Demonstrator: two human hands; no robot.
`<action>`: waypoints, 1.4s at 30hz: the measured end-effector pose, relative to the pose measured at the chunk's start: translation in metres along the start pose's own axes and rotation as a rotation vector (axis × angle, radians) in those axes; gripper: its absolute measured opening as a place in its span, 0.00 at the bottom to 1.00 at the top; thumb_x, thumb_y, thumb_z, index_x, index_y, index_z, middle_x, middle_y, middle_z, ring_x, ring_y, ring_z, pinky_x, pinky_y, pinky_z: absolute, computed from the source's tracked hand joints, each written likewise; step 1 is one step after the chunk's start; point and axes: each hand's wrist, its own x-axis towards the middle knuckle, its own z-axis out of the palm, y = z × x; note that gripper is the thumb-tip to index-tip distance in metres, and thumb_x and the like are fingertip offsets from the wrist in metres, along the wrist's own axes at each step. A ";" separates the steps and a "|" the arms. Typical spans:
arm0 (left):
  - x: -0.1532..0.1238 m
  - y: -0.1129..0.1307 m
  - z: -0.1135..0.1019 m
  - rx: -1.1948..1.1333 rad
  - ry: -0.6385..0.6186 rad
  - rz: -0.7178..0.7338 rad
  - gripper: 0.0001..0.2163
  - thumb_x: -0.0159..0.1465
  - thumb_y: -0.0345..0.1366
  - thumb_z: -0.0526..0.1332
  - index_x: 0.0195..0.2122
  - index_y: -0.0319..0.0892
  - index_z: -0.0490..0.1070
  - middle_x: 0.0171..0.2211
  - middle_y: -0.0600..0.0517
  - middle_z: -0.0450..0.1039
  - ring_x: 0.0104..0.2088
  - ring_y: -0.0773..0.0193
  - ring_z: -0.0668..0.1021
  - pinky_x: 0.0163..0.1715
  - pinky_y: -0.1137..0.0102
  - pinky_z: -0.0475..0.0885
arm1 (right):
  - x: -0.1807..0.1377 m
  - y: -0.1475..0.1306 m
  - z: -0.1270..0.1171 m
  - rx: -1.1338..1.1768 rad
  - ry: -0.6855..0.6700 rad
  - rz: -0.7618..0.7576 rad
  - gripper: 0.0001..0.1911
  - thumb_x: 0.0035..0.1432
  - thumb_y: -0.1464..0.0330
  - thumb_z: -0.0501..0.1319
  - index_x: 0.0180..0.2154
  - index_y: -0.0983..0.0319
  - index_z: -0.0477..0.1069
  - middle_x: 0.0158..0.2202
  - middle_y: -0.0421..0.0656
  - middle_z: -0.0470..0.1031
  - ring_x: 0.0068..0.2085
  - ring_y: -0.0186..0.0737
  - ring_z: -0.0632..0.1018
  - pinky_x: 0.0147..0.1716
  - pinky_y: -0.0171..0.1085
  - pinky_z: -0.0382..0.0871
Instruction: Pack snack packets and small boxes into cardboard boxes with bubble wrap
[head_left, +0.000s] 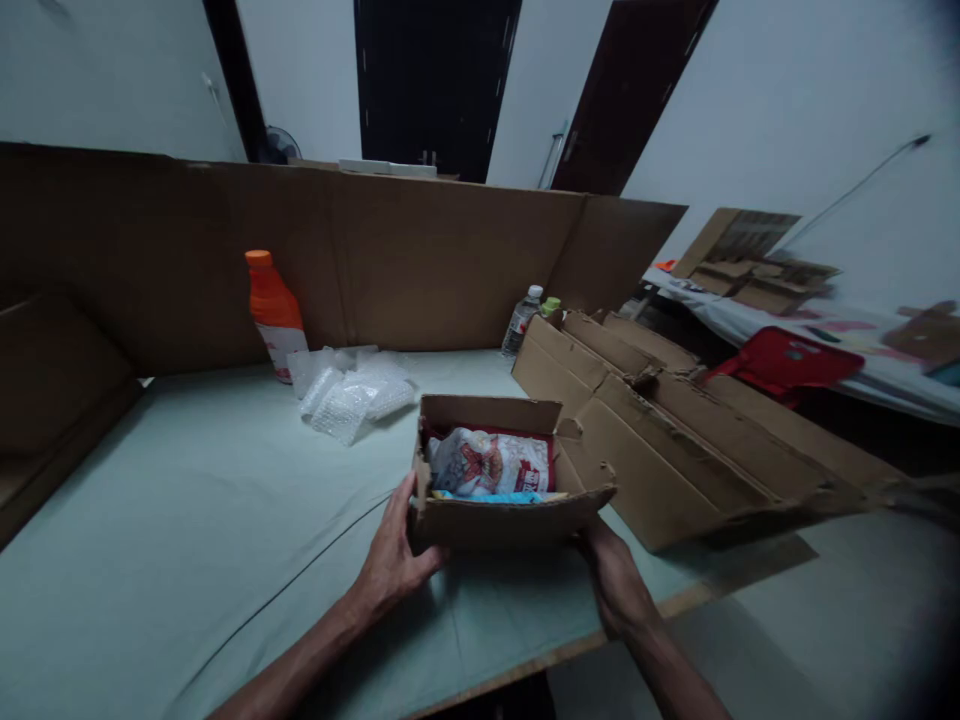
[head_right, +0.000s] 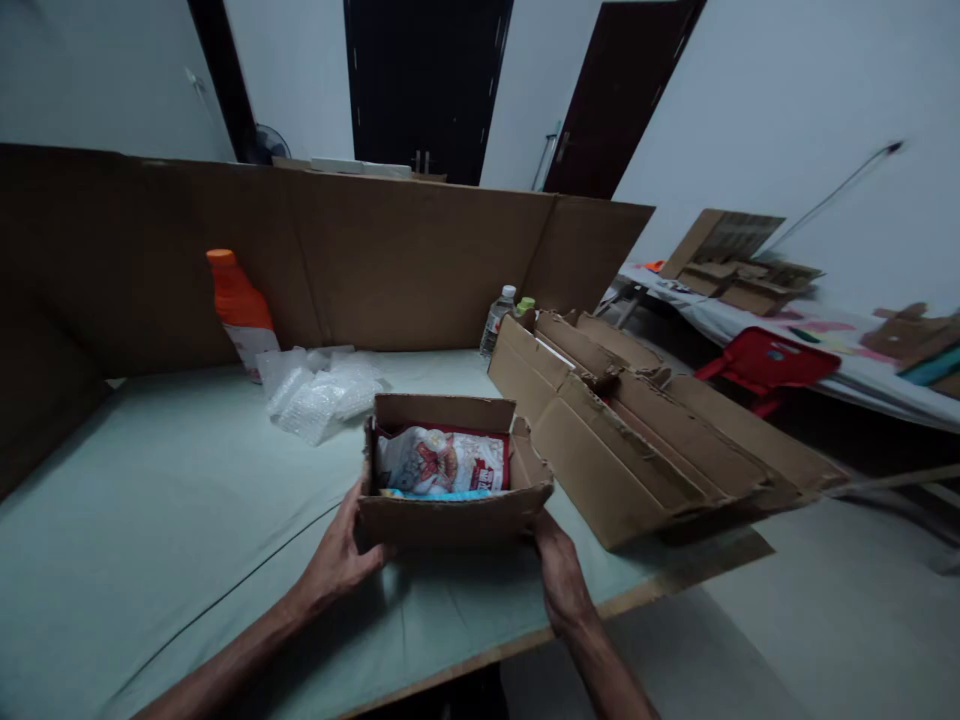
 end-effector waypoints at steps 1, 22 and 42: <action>-0.003 -0.003 -0.008 0.003 0.055 -0.037 0.40 0.55 0.45 0.67 0.66 0.37 0.55 0.63 0.35 0.65 0.64 0.43 0.67 0.63 0.49 0.63 | -0.002 -0.002 0.013 0.024 -0.054 -0.004 0.28 0.60 0.45 0.59 0.51 0.57 0.77 0.52 0.46 0.79 0.57 0.53 0.75 0.59 0.50 0.66; -0.016 -0.052 -0.143 0.305 0.548 -0.487 0.33 0.52 0.60 0.61 0.53 0.41 0.67 0.48 0.41 0.76 0.50 0.42 0.78 0.50 0.53 0.73 | 0.195 -0.003 0.226 -0.142 -0.275 -0.161 0.15 0.55 0.61 0.66 0.43 0.62 0.75 0.42 0.43 0.78 0.46 0.43 0.77 0.51 0.46 0.70; -0.029 -0.020 -0.155 0.222 0.516 -0.436 0.34 0.55 0.57 0.63 0.59 0.45 0.64 0.54 0.41 0.73 0.54 0.40 0.75 0.51 0.46 0.73 | 0.101 -0.035 0.077 0.150 -0.111 0.027 0.18 0.43 0.55 0.70 0.28 0.61 0.69 0.22 0.34 0.68 0.25 0.32 0.66 0.26 0.32 0.59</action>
